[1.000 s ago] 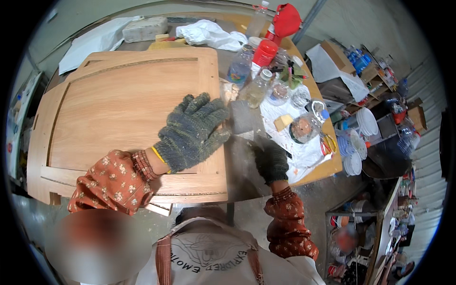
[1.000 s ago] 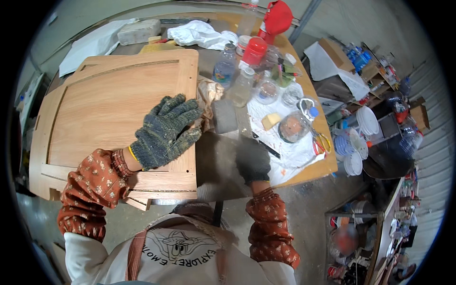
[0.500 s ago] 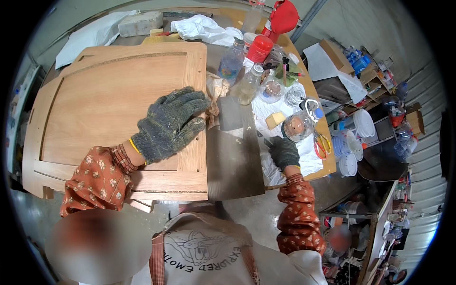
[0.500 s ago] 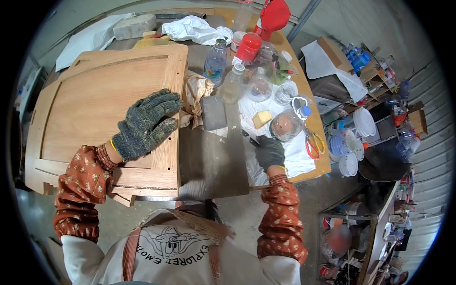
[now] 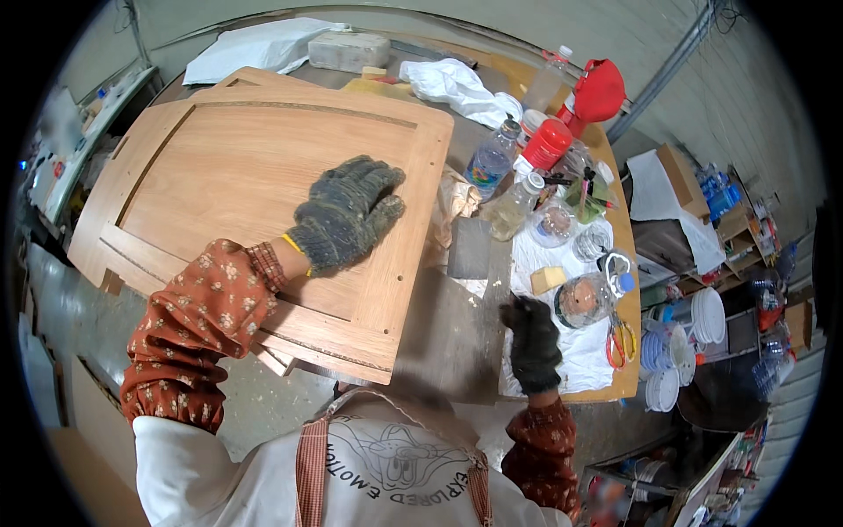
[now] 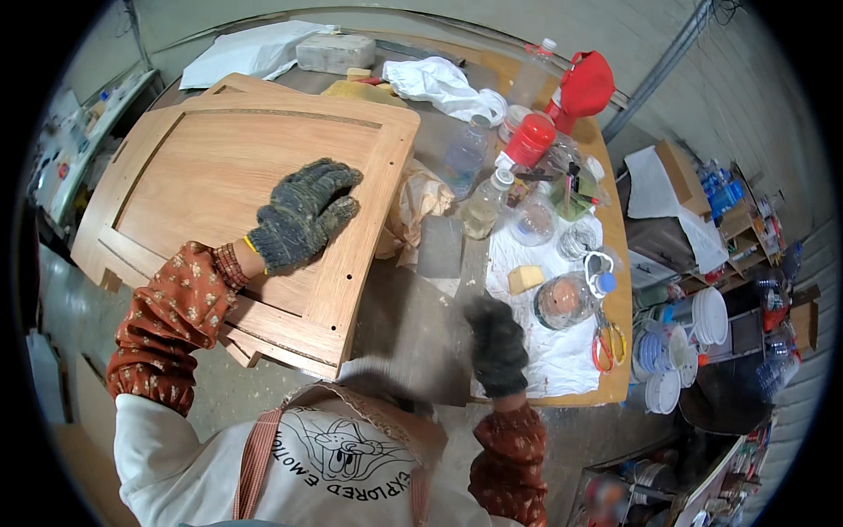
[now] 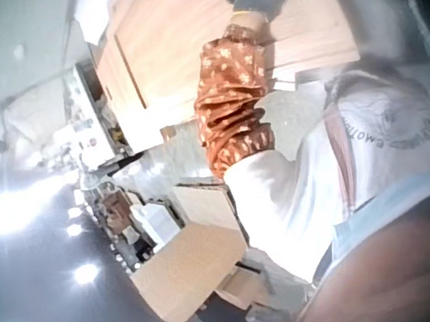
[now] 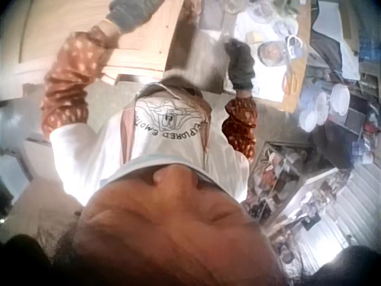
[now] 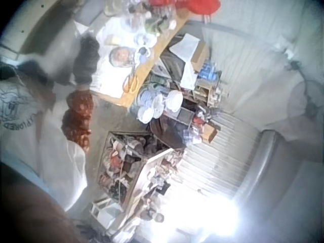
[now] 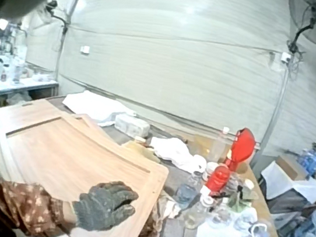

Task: The person handles wooden panels one by one, sanding the surfaces and cutouts with a sanding block and wiping them with a cloth.

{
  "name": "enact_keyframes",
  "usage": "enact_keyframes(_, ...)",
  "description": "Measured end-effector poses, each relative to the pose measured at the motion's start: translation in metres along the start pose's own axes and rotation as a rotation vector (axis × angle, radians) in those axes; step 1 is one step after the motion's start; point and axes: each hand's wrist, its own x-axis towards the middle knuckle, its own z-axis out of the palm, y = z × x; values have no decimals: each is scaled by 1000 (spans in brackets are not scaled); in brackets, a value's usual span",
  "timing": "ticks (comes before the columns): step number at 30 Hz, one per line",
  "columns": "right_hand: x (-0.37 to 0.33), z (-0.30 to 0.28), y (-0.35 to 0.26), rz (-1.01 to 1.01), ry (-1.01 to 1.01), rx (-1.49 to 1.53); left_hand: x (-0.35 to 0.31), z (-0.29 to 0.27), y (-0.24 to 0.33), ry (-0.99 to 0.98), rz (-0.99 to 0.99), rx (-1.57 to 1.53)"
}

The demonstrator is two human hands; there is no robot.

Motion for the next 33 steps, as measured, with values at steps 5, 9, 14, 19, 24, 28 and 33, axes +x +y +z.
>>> enact_keyframes(5,89,44,-21,-210,-175,-428,-9,-2,7,-24,14,95)
enact_keyframes(9,164,61,-33,-407,-105,-381,-20,-9,10,-24,90,90)
enact_keyframes(14,224,79,-2,-353,-103,-172,-37,-31,25,-82,161,24)
enact_keyframes(19,225,78,-32,-309,-209,-104,-50,-43,19,-158,190,23)
enact_keyframes(24,199,71,-27,-578,-218,-216,-43,-43,25,-119,184,19)
enact_keyframes(28,128,51,-77,-737,-384,-117,-47,-44,25,-126,165,56)
enact_keyframes(33,71,40,-97,-880,-434,-101,-42,-47,24,-190,194,33)
